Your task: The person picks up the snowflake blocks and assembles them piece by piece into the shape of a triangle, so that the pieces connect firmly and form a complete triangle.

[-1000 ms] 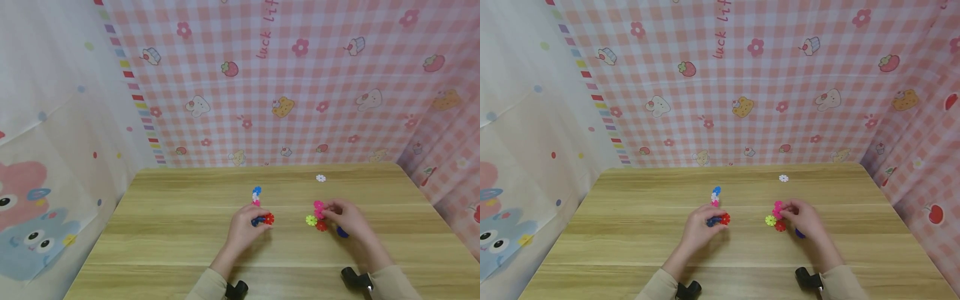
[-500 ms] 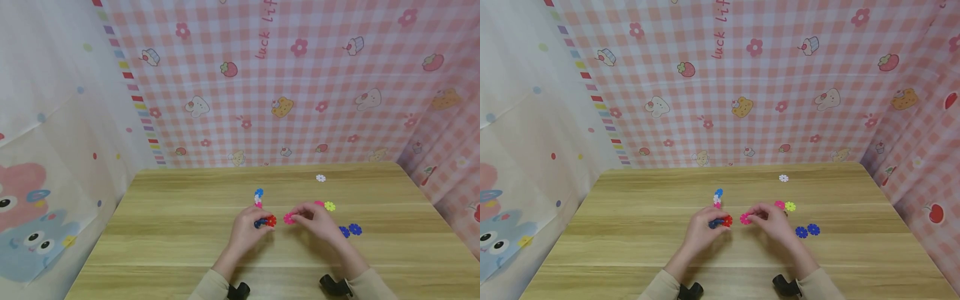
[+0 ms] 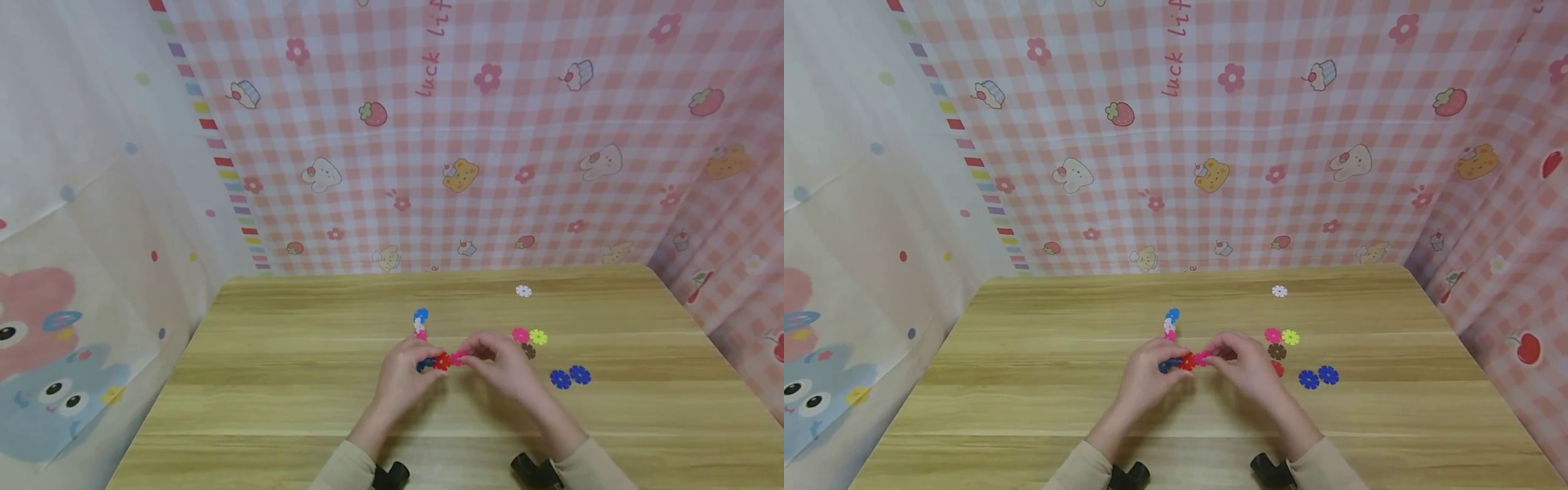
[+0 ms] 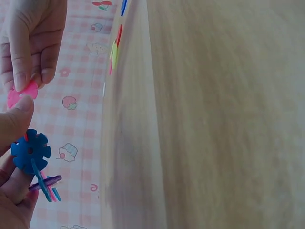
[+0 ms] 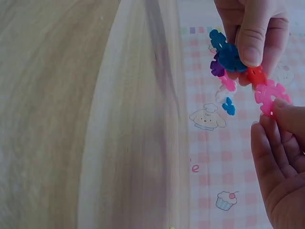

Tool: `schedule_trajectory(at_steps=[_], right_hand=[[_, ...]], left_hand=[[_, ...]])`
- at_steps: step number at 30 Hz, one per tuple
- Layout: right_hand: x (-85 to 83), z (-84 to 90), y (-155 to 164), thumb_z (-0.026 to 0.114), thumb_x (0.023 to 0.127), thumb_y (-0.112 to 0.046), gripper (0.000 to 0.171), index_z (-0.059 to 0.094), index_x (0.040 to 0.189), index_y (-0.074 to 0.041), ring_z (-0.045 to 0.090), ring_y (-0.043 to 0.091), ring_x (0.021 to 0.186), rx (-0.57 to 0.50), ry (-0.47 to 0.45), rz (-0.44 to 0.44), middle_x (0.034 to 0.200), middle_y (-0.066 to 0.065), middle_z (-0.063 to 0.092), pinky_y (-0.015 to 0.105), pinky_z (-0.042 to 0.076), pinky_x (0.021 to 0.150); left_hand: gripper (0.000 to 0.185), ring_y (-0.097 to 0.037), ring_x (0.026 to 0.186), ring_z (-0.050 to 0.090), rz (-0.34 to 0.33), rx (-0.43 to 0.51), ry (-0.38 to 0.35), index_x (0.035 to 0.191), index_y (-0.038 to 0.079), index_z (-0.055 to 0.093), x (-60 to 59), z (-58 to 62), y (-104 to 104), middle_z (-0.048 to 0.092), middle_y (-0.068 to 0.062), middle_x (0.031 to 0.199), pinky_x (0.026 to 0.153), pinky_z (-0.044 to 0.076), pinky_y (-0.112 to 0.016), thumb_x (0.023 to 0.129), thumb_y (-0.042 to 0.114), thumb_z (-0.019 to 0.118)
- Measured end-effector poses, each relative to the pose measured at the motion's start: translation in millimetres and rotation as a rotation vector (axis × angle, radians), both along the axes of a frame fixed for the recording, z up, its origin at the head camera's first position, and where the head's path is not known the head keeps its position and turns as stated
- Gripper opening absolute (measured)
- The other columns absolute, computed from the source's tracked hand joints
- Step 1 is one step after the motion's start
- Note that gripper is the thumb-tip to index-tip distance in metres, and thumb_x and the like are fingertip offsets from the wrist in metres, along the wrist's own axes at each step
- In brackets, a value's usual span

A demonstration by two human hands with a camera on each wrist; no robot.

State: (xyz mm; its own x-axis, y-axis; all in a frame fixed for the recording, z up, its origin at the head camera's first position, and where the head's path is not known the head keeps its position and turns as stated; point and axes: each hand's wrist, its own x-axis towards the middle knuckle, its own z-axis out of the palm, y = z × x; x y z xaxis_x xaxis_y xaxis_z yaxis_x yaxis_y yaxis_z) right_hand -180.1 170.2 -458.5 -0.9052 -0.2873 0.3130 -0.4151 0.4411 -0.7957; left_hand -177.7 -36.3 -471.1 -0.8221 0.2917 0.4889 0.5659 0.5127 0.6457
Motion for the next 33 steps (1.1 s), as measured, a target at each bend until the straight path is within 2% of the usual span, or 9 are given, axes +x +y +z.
schedule_trajectory(at_steps=[8, 12, 20, 28, 33], right_hand=[[1.2, 1.1, -6.2, 0.08, 0.079, 0.003, 0.02, 0.073, 0.083, -0.015, 0.064, 0.011, 0.082, -0.016, 0.139, -0.015, 0.084, -0.01, 0.067, 0.028, 0.057, 0.074], [2.4, 1.7, -7.6, 0.081, 0.078, 0.004, 0.021, 0.074, 0.081, -0.016, 0.063, 0.01, 0.081, -0.022, 0.159, -0.044, 0.082, -0.012, 0.066, 0.028, 0.057, 0.073], [2.5, -0.3, -8.6, 0.082, 0.075, 0.005, 0.02, 0.075, 0.08, -0.013, 0.062, 0.01, 0.077, -0.084, 0.166, -0.039, 0.078, -0.009, 0.066, 0.027, 0.057, 0.071], [2.3, -4.0, -5.8, 0.079, 0.08, 0.002, 0.019, 0.074, 0.084, -0.016, 0.063, 0.012, 0.083, -0.062, 0.067, -0.056, 0.084, -0.009, 0.066, 0.026, 0.057, 0.075], [2.7, -7.6, -5.5, 0.079, 0.08, 0.002, 0.019, 0.073, 0.085, -0.016, 0.064, 0.011, 0.083, -0.058, 0.1, -0.081, 0.085, -0.01, 0.067, 0.028, 0.057, 0.075]], left_hand=[[0.029, -0.018, 0.088, 0.065, 0.013, 0.056, 0.016, 0.095, 0.002, 0.078, 2.9, 0.0, 4.0, 0.071, -0.005, 0.092, 0.083, 0.054, -0.03, 0.068, 0.002, 0.089], [0.028, -0.018, 0.09, 0.066, 0.026, 0.083, 0.006, 0.094, 0.001, 0.078, 3.5, 0.0, 5.4, 0.071, -0.005, 0.092, 0.084, 0.055, -0.031, 0.068, 0.002, 0.089], [0.027, -0.018, 0.092, 0.066, 0.024, 0.088, 0.0, 0.094, 0.001, 0.078, 4.2, 4.2, 6.2, 0.071, -0.005, 0.094, 0.087, 0.054, -0.031, 0.069, 0.002, 0.089], [0.03, -0.019, 0.096, 0.064, -0.02, 0.062, 0.018, 0.097, 0.003, 0.078, 0.2, 4.6, 0.6, 0.071, -0.004, 0.097, 0.09, 0.052, -0.033, 0.069, 0.004, 0.089], [0.037, -0.018, 0.099, 0.063, -0.036, 0.033, 0.056, 0.103, 0.004, 0.076, -0.5, 5.3, -1.5, 0.07, -0.003, 0.103, 0.09, 0.052, -0.031, 0.068, 0.007, 0.091]])
